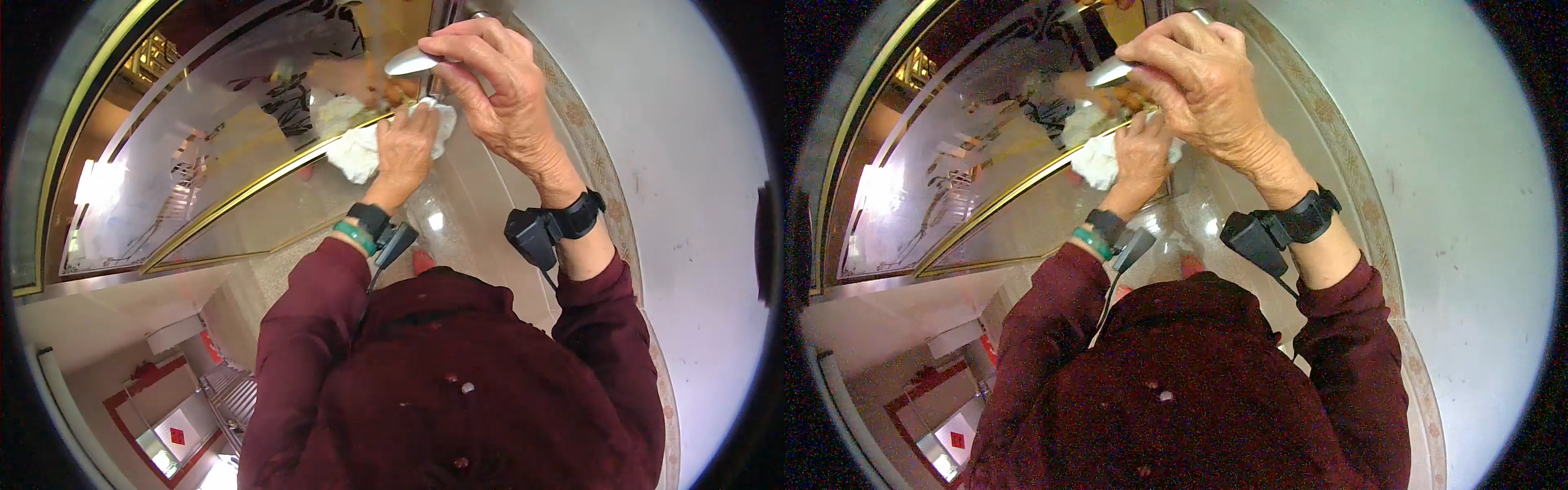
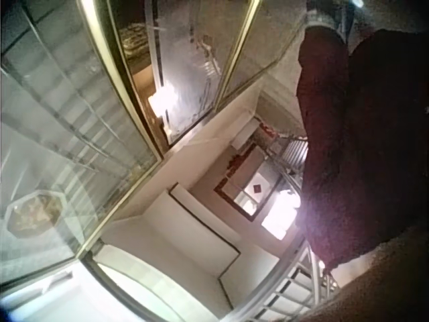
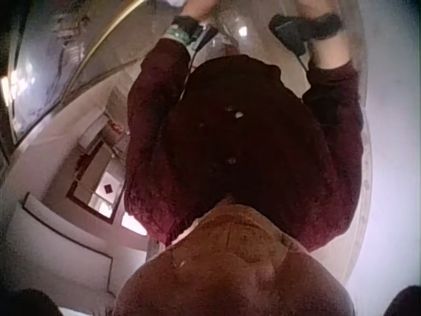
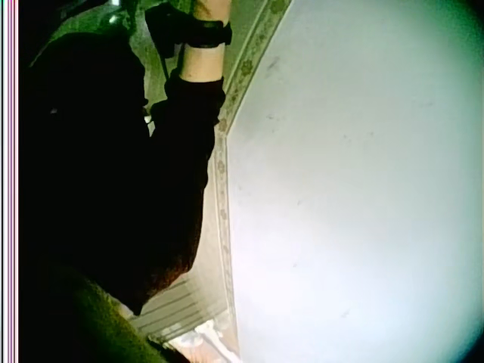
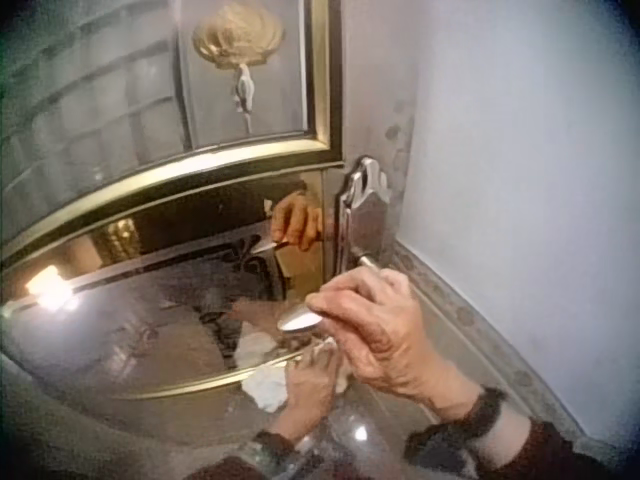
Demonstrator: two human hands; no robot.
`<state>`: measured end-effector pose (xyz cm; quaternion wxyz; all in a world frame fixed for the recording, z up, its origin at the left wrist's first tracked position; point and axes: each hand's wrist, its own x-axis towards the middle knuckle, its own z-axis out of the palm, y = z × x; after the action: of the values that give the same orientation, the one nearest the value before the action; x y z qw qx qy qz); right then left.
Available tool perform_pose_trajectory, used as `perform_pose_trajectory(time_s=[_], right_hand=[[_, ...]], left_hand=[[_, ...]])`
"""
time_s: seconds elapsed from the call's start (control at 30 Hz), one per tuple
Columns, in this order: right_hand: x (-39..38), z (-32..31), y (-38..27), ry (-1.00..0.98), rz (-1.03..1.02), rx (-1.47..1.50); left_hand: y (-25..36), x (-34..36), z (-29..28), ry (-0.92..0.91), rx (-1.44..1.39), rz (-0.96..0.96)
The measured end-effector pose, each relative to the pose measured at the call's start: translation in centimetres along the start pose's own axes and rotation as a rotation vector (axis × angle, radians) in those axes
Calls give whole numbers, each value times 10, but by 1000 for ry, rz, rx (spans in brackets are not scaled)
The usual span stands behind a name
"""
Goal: Cleaning a stainless steel stair railing and then wiping down a glass and metal door with a damp cloth.
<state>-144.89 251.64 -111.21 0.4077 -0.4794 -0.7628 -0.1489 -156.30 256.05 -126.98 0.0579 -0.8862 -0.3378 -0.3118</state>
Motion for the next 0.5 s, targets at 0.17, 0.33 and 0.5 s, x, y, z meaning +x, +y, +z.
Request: perform_pose_trajectory(time_s=[0.17, 0.33, 0.5], right_hand=[[-6, -7, 5, 10, 20, 22], [-1, -12, 1, 10, -12, -3], [-4, 7, 16, 158, -40, 106]], left_hand=[[17, 9, 14, -113, 14, 76], [-15, -26, 8, -126, 73, 189], [-91, -123, -36, -315, 106, -58]])
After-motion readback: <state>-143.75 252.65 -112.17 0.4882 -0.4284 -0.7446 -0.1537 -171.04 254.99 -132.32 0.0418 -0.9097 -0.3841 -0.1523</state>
